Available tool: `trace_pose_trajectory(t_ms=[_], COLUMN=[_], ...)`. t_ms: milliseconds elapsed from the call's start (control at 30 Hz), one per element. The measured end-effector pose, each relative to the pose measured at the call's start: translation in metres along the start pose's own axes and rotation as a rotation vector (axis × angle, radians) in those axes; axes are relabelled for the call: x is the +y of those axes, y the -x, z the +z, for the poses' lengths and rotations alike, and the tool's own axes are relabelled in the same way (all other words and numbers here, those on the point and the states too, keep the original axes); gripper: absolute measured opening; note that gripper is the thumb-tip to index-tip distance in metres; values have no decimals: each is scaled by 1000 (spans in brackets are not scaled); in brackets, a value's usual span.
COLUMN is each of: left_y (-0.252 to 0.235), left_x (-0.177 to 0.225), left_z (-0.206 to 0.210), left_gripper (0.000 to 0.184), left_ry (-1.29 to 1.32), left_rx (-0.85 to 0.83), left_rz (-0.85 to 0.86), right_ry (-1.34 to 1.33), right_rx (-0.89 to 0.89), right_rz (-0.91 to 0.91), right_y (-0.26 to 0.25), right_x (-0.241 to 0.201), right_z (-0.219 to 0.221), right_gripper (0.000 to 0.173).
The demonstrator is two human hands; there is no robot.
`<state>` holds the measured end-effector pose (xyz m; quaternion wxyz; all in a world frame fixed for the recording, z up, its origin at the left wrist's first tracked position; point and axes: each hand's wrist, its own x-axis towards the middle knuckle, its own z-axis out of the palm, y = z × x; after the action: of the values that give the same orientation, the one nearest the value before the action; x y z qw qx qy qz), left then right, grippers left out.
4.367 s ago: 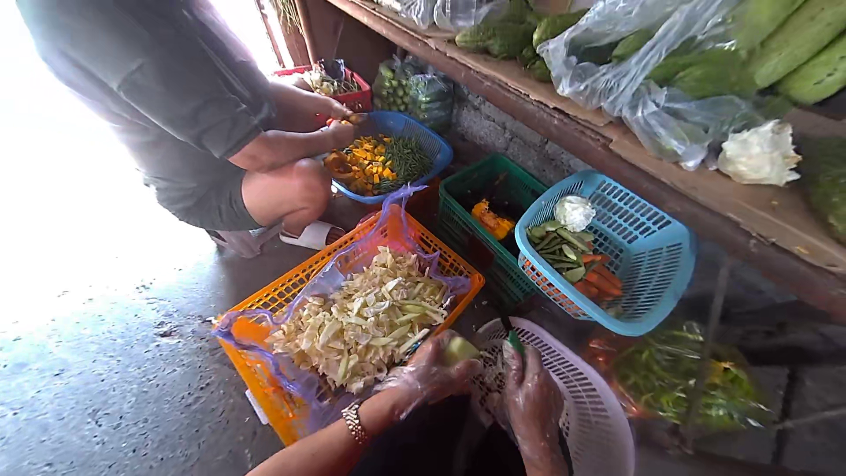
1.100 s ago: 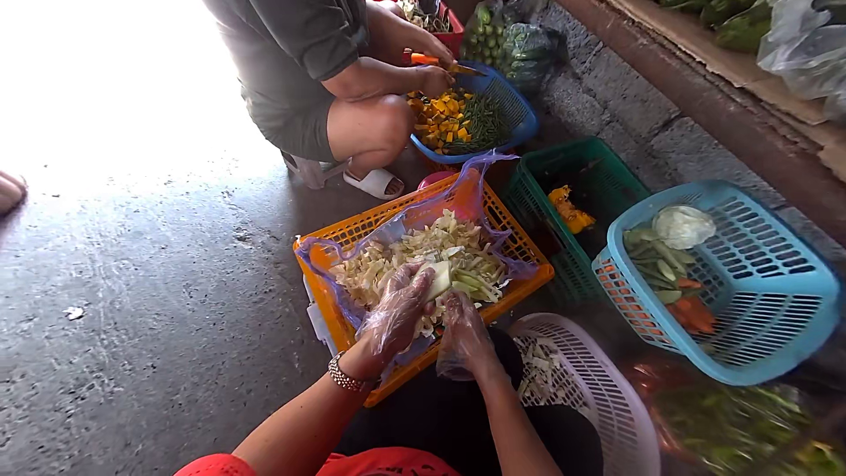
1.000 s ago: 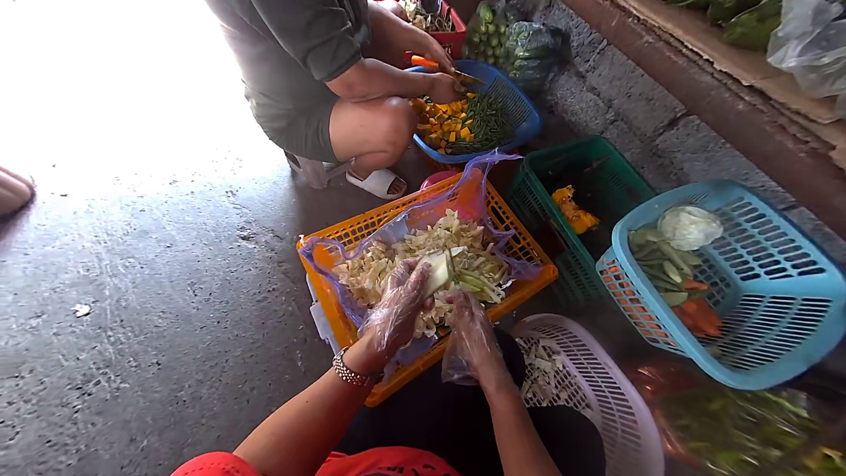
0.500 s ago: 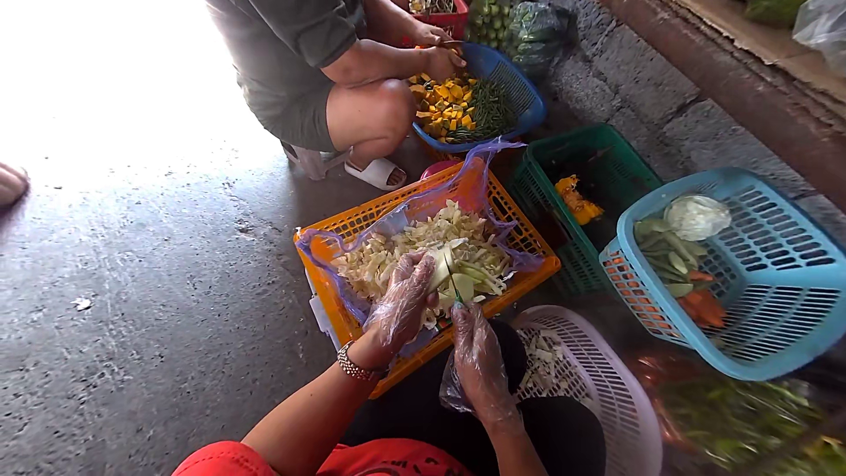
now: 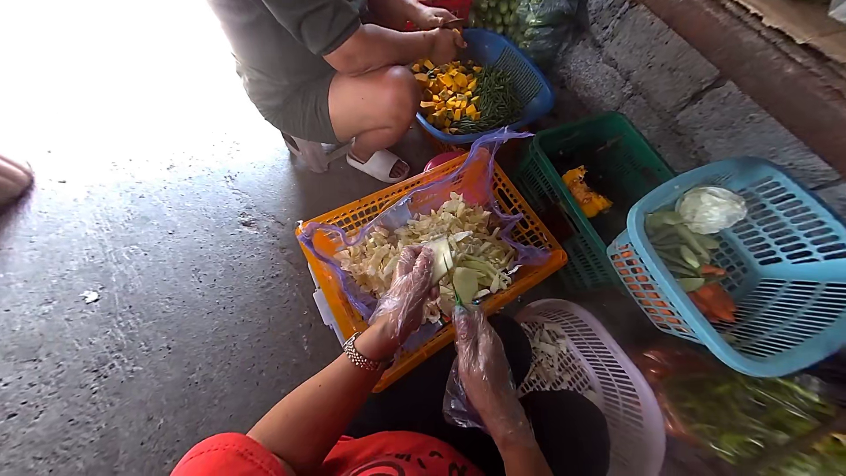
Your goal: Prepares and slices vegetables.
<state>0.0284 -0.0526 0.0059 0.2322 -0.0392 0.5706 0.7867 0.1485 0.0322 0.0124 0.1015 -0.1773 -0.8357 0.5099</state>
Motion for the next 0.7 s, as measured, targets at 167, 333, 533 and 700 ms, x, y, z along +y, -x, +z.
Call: trace_pose_trajectory(t_ms=[167, 333, 533, 700], left_y=[1, 0, 15, 1], left_x=[-3, -1, 2, 4], left_z=[3, 5, 11, 10], left_gripper=[15, 12, 13, 17], left_ry=[43, 79, 121, 53], left_rx=[-36, -40, -195, -105], left_rz=[15, -4, -2, 21], right_ry=[42, 42, 25, -71], right_rx=[19, 0, -147, -90], right_rz=[24, 29, 238, 245], right_y=[-1, -3, -38, -38], right_x=[5, 2, 6, 9], right_z=[0, -1, -7, -14], right_gripper=[40, 39, 39, 38])
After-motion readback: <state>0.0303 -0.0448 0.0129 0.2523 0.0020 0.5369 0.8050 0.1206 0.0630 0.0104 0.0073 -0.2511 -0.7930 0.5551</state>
